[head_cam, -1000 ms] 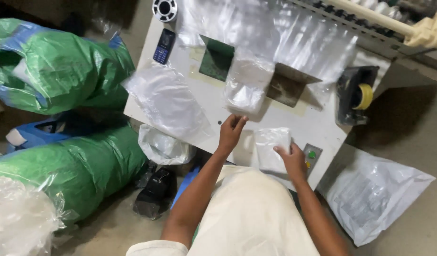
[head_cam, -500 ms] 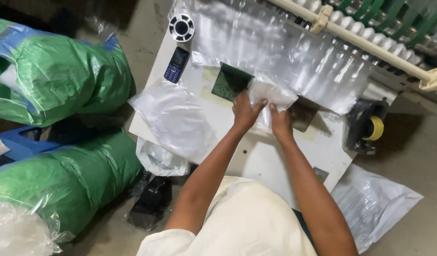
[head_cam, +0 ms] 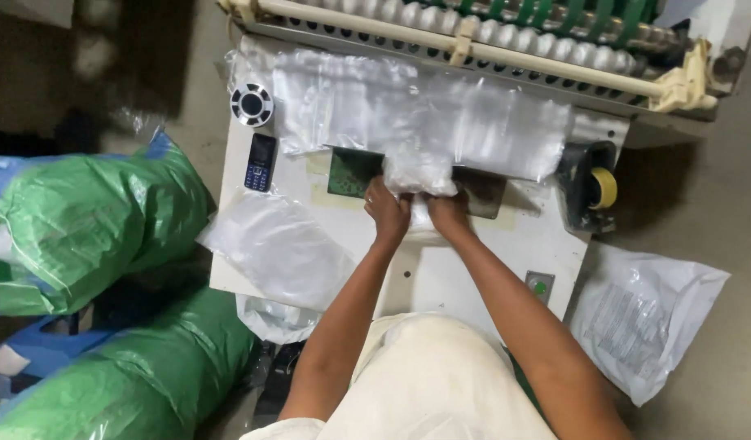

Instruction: Folding and stacking plastic bags as they are produced by a packaging machine.

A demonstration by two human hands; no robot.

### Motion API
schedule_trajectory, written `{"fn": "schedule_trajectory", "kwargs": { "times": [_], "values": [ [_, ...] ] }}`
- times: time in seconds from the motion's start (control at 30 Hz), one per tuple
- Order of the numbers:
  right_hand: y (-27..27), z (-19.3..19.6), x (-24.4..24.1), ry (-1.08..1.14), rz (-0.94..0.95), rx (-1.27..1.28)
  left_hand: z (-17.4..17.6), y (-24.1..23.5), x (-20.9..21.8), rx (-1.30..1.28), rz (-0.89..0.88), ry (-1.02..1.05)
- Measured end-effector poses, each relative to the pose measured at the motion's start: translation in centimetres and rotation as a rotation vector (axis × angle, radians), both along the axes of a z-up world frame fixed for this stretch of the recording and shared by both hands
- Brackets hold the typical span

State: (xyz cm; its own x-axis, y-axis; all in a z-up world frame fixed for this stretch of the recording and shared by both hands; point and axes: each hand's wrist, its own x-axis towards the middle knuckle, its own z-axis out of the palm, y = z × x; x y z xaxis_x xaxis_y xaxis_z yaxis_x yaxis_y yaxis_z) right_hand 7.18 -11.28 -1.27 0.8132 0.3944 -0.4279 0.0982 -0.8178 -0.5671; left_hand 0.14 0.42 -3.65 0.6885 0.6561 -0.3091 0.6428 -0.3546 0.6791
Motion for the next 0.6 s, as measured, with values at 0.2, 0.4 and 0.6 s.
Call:
{"fn": "schedule_trajectory", "kwargs": {
  "times": [0.2, 0.4, 0.6],
  "values": [
    [-4.8, 7.8, -1.6, 0.247, -0.382, 0.299, 9.4, 0.1, -4.3, -0.014, -0.029, -0.219],
    [-17.3, 8.1, -10.9, 0.511, -0.518, 0.141, 10.5, -5.6, -12.2, -0.171, 0.147, -0.127],
    [-21.6, 8.8, -11.9, 0.622, -0.377, 0.040, 5.0, -13.2, -15.7, -0.063, -0.154, 0.310]
  ]
}}
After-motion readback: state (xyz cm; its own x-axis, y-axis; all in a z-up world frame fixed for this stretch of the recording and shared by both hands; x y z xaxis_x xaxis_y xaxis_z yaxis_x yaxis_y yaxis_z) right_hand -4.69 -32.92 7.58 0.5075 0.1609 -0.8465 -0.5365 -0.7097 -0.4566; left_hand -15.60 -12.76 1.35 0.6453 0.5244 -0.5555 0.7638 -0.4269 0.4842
